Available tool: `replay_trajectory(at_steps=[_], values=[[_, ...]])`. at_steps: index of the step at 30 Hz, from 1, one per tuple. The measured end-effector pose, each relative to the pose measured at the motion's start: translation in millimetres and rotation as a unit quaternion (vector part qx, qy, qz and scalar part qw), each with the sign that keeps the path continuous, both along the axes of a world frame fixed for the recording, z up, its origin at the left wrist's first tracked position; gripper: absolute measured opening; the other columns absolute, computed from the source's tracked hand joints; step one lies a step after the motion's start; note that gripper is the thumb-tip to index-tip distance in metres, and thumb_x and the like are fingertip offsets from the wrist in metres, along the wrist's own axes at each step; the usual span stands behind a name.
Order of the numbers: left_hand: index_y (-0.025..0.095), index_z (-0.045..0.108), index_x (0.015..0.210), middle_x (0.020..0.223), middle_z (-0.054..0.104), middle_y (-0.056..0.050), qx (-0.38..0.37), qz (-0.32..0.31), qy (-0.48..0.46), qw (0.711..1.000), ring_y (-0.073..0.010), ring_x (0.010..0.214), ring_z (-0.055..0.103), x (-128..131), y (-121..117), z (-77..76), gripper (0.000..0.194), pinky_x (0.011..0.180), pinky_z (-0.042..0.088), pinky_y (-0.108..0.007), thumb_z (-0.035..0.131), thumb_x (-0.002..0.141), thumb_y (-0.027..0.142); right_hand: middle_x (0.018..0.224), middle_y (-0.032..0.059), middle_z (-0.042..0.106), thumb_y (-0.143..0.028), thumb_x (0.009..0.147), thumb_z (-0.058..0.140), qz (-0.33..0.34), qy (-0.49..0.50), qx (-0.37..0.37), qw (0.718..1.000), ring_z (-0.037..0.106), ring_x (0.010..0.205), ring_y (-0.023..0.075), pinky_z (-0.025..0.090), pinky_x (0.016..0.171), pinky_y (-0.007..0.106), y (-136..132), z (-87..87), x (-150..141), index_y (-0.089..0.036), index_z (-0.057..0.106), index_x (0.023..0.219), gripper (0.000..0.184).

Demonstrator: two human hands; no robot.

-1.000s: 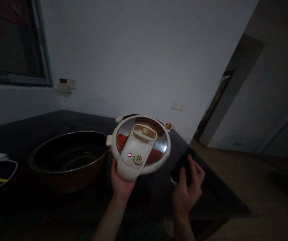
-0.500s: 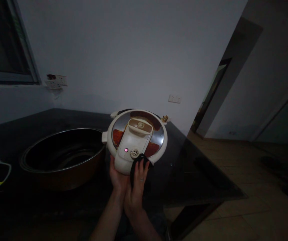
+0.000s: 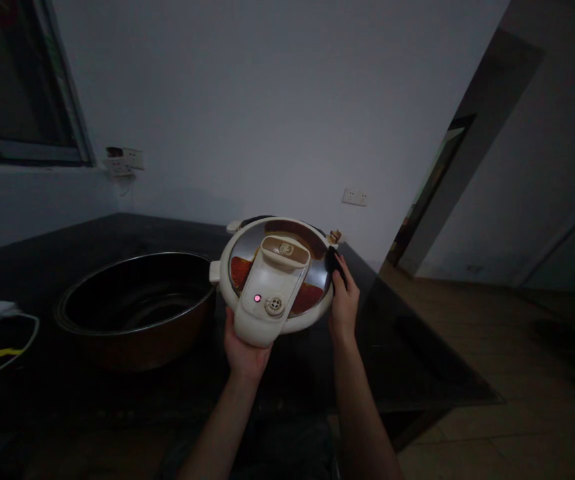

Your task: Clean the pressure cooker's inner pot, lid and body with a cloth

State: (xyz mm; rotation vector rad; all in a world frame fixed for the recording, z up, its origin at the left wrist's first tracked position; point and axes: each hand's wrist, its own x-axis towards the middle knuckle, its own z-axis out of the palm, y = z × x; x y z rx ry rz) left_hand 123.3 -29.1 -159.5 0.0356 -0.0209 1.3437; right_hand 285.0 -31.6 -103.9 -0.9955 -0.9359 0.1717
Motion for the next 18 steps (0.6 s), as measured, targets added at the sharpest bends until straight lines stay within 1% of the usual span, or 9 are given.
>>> replay_trajectory(at_steps=[2, 4, 5, 7, 8, 9, 11, 14, 18], values=[[0.028, 0.066, 0.116, 0.111, 0.072, -0.002, 0.008, -0.010, -0.005, 1.000, -0.0241, 0.119, 0.056, -1, 1, -3.5, 0.039, 0.112, 0.025, -0.051, 0.037, 0.095, 0.042, 0.144, 0.0083, 0.048, -0.035, 0.086, 0.052, -0.010, 0.024, 0.009, 1.000, 0.040, 0.134, 0.0210, 0.024, 0.113, 0.043, -1, -4.7, -6, -0.019, 0.061, 0.124, 0.042], [0.028, 0.066, 0.117, 0.113, 0.071, -0.002, 0.017, -0.016, -0.008, 1.000, -0.0241, 0.120, 0.055, -1, 2, -6.1, 0.039, 0.112, 0.026, -0.050, 0.037, 0.095, 0.041, 0.149, 0.0062, 0.040, -0.037, 0.088, 0.049, -0.039, 0.046, 0.008, 0.998, 0.034, 0.138, 0.0202, 0.022, 0.115, 0.042, -11, -16.9, -26, -0.021, 0.056, 0.130, 0.045], [0.028, 0.065, 0.118, 0.114, 0.070, -0.002, 0.022, -0.019, -0.010, 1.000, -0.0242, 0.121, 0.055, -1, 2, -7.0, 0.039, 0.112, 0.026, -0.050, 0.037, 0.095, 0.041, 0.152, 0.0046, 0.034, -0.038, 0.090, 0.047, -0.050, 0.055, 0.003, 0.997, 0.029, 0.140, 0.0200, 0.020, 0.115, 0.042, -17, -25.3, -41, -0.023, 0.051, 0.134, 0.047], [0.026, 0.064, 0.120, 0.117, 0.069, -0.004, 0.029, -0.026, -0.014, 0.999, -0.0256, 0.121, 0.055, -1, 1, -8.1, 0.039, 0.111, 0.028, -0.051, 0.039, 0.094, 0.041, 0.157, 0.0018, 0.022, -0.040, 0.093, 0.041, -0.062, 0.081, -0.021, 0.995, 0.019, 0.144, 0.0200, 0.018, 0.115, 0.045, -32, -44.0, -73, -0.029, 0.034, 0.144, 0.053], [0.026, 0.065, 0.120, 0.117, 0.069, -0.005, 0.030, -0.028, -0.011, 0.999, -0.0267, 0.121, 0.055, 0, 1, -8.6, 0.040, 0.110, 0.029, -0.051, 0.040, 0.094, 0.042, 0.159, 0.0010, 0.016, -0.040, 0.093, 0.040, -0.064, 0.091, -0.035, 0.993, 0.013, 0.145, 0.0203, 0.015, 0.116, 0.047, -39, -53.2, -89, -0.031, 0.027, 0.147, 0.056], [0.025, 0.065, 0.119, 0.116, 0.069, -0.006, 0.028, -0.029, -0.006, 0.999, -0.0278, 0.120, 0.056, 0, 1, -9.1, 0.040, 0.110, 0.030, -0.052, 0.041, 0.093, 0.044, 0.160, 0.0006, 0.010, -0.041, 0.093, 0.041, -0.065, 0.087, -0.055, 0.993, 0.008, 0.146, 0.0212, 0.012, 0.116, 0.048, -45, -61.7, -103, -0.032, 0.023, 0.148, 0.059], [0.023, 0.067, 0.116, 0.113, 0.071, -0.008, 0.021, -0.030, 0.004, 0.999, -0.0287, 0.117, 0.058, 1, 1, -10.5, 0.041, 0.108, 0.032, -0.051, 0.043, 0.092, 0.046, 0.160, 0.0009, -0.002, -0.043, 0.092, 0.043, -0.060, 0.066, -0.084, 0.992, -0.001, 0.146, 0.0240, 0.011, 0.115, 0.052, -52, -74.5, -123, -0.032, 0.020, 0.149, 0.062], [0.023, 0.070, 0.112, 0.110, 0.072, -0.007, 0.010, -0.027, 0.011, 1.000, -0.0271, 0.111, 0.062, 3, 2, -11.8, 0.041, 0.107, 0.035, -0.049, 0.044, 0.091, 0.047, 0.160, 0.0019, -0.006, -0.044, 0.092, 0.042, -0.053, 0.047, -0.097, 0.993, -0.004, 0.146, 0.0269, 0.012, 0.114, 0.055, -55, -82.1, -131, -0.031, 0.020, 0.149, 0.062], [0.024, 0.072, 0.107, 0.107, 0.073, -0.008, 0.018, -0.030, 0.010, 0.999, -0.0270, 0.108, 0.064, 4, 3, -12.0, 0.043, 0.107, 0.034, -0.051, 0.041, 0.092, 0.049, 0.160, 0.0025, -0.005, -0.044, 0.093, 0.041, -0.050, 0.040, -0.095, 0.993, -0.004, 0.146, 0.0277, 0.012, 0.114, 0.055, -54, -80.7, -124, -0.030, 0.021, 0.149, 0.061]])
